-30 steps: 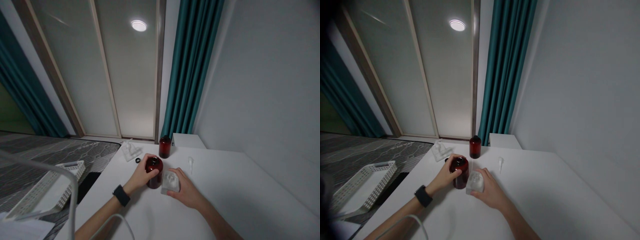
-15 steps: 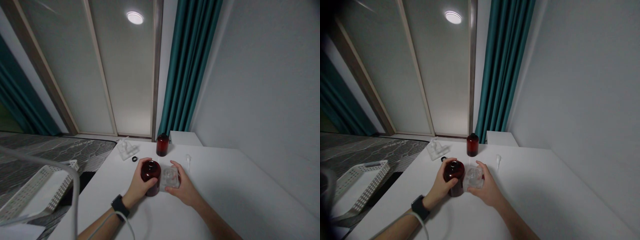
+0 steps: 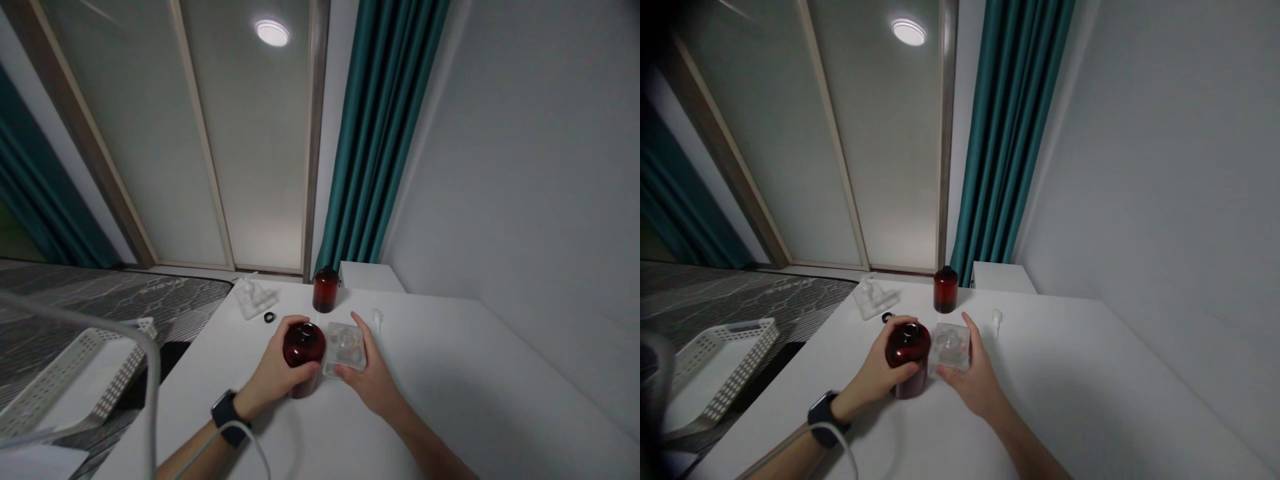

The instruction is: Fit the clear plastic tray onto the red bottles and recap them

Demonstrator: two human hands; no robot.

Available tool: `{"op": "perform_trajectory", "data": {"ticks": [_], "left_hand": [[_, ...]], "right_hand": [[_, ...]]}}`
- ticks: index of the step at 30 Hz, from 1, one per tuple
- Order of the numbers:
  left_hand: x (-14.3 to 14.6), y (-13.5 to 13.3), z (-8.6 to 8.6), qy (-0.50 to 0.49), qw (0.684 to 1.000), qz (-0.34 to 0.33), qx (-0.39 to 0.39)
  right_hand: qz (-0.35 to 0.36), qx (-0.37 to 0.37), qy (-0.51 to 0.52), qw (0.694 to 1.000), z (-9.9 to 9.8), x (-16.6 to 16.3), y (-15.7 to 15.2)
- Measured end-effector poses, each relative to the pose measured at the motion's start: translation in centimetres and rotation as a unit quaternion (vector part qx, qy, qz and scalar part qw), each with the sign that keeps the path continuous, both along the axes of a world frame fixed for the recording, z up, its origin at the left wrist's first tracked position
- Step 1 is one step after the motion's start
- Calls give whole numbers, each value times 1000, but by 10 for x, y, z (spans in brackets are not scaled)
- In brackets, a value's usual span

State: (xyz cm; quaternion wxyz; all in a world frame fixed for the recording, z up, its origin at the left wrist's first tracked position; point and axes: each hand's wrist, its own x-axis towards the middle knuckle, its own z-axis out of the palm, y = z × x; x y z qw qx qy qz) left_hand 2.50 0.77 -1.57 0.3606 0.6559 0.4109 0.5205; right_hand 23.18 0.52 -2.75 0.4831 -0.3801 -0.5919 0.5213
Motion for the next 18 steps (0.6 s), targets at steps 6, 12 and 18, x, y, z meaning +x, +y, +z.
{"op": "perform_trajectory", "data": {"ticks": [6, 12, 18], "left_hand": [[-5, -1, 3, 56, 998, 15, 30], [-21, 0, 8, 226, 967, -2, 117], [-21, 0, 11, 223, 972, 10, 75]], "right_hand": [[-30, 19, -53, 998, -8, 3, 3], [-28, 26, -69, 997, -7, 6, 3], [-48, 40, -116, 991, -7, 9, 2]]}}
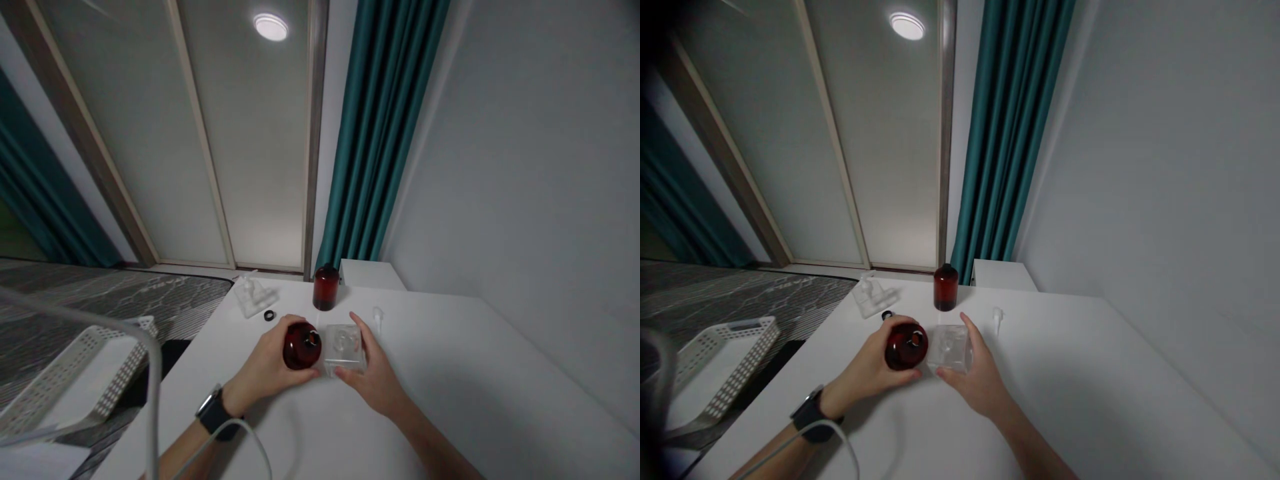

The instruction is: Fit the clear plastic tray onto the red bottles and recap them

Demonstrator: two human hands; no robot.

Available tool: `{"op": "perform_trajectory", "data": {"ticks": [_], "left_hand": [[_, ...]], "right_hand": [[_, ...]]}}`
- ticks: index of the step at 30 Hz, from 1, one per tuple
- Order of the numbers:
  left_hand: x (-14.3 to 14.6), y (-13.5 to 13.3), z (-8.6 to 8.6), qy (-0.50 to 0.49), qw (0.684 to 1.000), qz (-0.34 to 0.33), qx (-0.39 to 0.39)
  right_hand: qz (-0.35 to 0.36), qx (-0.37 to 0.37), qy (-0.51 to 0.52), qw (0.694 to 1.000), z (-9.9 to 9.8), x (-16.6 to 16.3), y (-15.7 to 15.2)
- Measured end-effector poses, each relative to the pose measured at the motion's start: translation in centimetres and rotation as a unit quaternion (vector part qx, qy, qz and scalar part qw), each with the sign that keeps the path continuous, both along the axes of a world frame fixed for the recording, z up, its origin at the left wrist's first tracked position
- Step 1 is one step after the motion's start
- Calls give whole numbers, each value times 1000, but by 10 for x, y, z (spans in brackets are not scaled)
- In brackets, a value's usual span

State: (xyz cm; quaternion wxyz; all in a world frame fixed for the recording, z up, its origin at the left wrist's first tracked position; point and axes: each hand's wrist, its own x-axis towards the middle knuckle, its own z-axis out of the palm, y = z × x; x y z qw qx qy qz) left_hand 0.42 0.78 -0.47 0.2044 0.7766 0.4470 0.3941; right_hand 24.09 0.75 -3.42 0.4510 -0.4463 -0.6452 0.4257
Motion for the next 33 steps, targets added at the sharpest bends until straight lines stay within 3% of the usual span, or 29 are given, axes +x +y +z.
{"op": "perform_trajectory", "data": {"ticks": [7, 17, 33], "left_hand": [[5, -2, 2, 15, 999, -29, 25], [2, 0, -5, 128, 986, 8, 107], [4, -3, 5, 251, 963, 20, 98]], "right_hand": [[2, 17, -18, 1000, -6, 2, 2], [-11, 47, -108, 993, 8, 4, -2], [24, 95, -188, 977, 10, 7, -6]]}}
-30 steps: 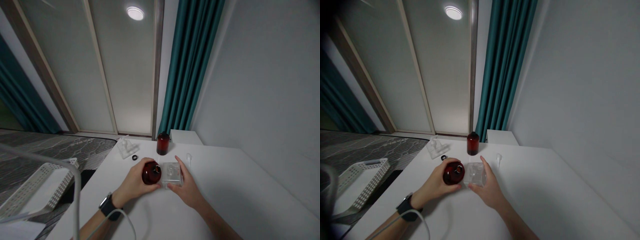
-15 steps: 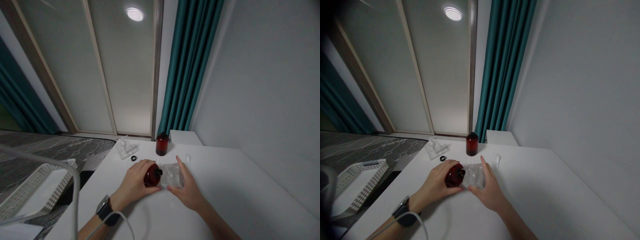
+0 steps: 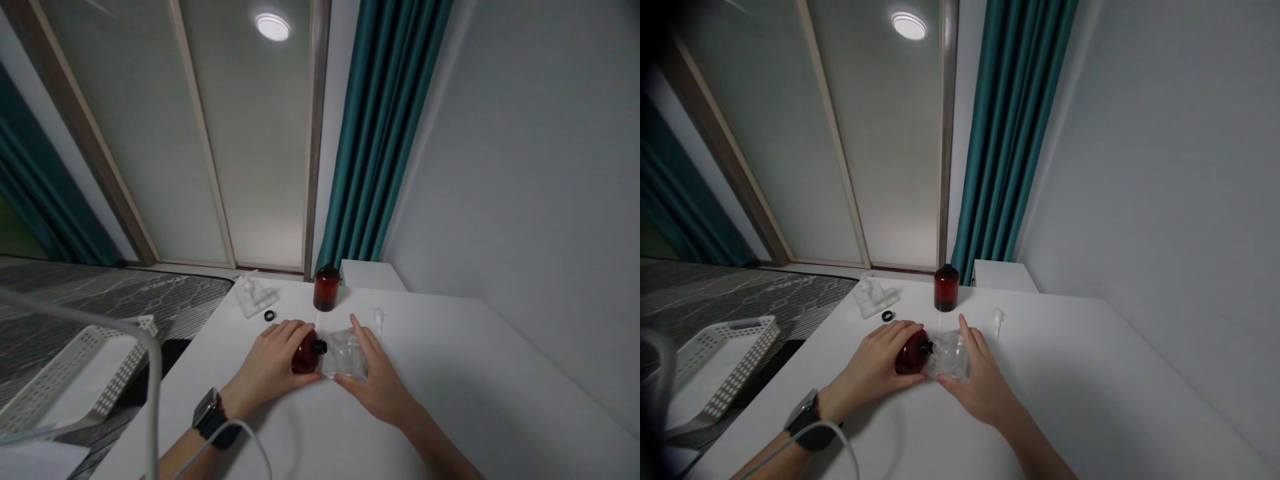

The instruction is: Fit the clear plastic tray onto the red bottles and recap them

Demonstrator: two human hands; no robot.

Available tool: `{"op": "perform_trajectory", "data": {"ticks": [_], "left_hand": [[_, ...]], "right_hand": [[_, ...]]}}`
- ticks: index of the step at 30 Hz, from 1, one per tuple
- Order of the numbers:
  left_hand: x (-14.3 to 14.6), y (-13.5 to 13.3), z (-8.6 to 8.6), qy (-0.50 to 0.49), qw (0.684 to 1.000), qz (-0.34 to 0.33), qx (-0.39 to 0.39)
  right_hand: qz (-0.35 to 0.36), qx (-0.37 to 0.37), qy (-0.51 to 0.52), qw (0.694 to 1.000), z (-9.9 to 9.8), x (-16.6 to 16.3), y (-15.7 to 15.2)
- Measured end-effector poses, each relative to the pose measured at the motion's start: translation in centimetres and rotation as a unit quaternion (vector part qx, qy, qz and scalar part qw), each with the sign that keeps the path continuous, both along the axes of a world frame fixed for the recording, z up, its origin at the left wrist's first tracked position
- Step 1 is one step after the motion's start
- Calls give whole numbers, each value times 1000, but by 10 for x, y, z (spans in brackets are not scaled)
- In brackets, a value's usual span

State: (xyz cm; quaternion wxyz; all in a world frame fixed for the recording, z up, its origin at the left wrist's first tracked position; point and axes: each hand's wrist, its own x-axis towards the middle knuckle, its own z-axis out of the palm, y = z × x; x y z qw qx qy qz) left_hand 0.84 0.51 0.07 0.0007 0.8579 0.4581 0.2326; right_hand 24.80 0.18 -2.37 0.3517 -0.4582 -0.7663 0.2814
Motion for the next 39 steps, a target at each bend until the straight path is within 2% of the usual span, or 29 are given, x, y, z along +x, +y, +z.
{"op": "perform_trajectory", "data": {"ticks": [9, 18, 23, 30, 39], "left_hand": [[1, 2, 0, 15, 1000, -9, 18], [1, 1, -2, 10, 999, -12, 31], [0, 2, -5, -50, 998, -21, 38], [1, 2, -9, -162, 986, -37, 3], [2, 1, -8, -176, 983, -42, -21]], "right_hand": [[-1, -25, -25, 999, 1, -4, -1], [0, -15, -28, 999, 1, -4, 0], [-8, -15, -2, 1000, 2, -3, -2], [-16, -21, 40, 999, 1, -1, 0], [-30, -20, 39, 999, 10, 0, -4]]}}
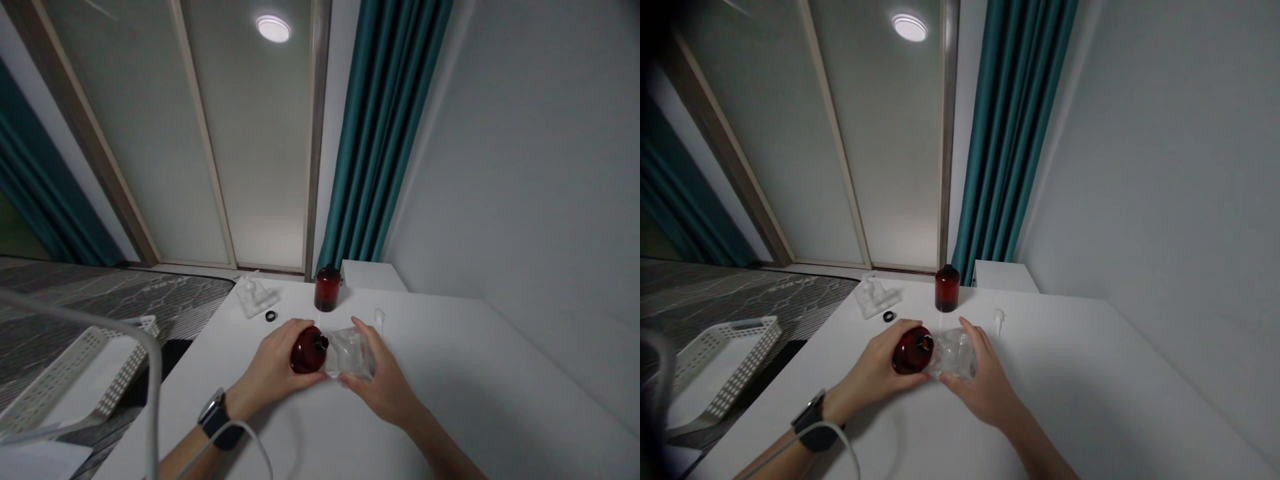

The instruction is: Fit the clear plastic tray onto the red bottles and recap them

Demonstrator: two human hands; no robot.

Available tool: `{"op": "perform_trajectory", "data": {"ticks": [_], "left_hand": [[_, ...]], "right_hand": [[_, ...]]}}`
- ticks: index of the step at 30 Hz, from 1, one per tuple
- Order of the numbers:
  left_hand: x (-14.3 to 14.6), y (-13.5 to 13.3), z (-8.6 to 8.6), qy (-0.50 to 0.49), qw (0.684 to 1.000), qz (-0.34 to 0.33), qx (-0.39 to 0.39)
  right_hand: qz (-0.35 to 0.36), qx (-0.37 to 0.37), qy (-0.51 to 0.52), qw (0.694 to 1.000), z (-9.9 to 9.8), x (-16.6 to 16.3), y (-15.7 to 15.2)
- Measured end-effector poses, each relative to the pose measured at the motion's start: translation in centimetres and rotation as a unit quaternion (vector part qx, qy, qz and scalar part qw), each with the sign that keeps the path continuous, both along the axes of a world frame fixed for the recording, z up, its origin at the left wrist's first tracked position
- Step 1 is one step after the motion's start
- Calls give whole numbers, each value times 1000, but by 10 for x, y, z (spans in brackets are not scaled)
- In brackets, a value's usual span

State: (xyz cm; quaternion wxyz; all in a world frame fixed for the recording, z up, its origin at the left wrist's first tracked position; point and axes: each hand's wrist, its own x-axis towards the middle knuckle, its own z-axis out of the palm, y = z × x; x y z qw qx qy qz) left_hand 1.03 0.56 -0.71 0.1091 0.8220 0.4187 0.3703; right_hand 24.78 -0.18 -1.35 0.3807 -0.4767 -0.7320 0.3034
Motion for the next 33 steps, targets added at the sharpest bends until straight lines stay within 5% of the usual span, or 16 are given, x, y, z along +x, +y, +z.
{"op": "perform_trajectory", "data": {"ticks": [21, 33], "left_hand": [[7, -6, 7, 35, 999, 15, -13], [7, -6, 2, 26, 1000, 2, 12]], "right_hand": [[24, 76, -126, 989, 15, 7, -1], [41, 56, -159, 985, 28, 8, -6]]}}
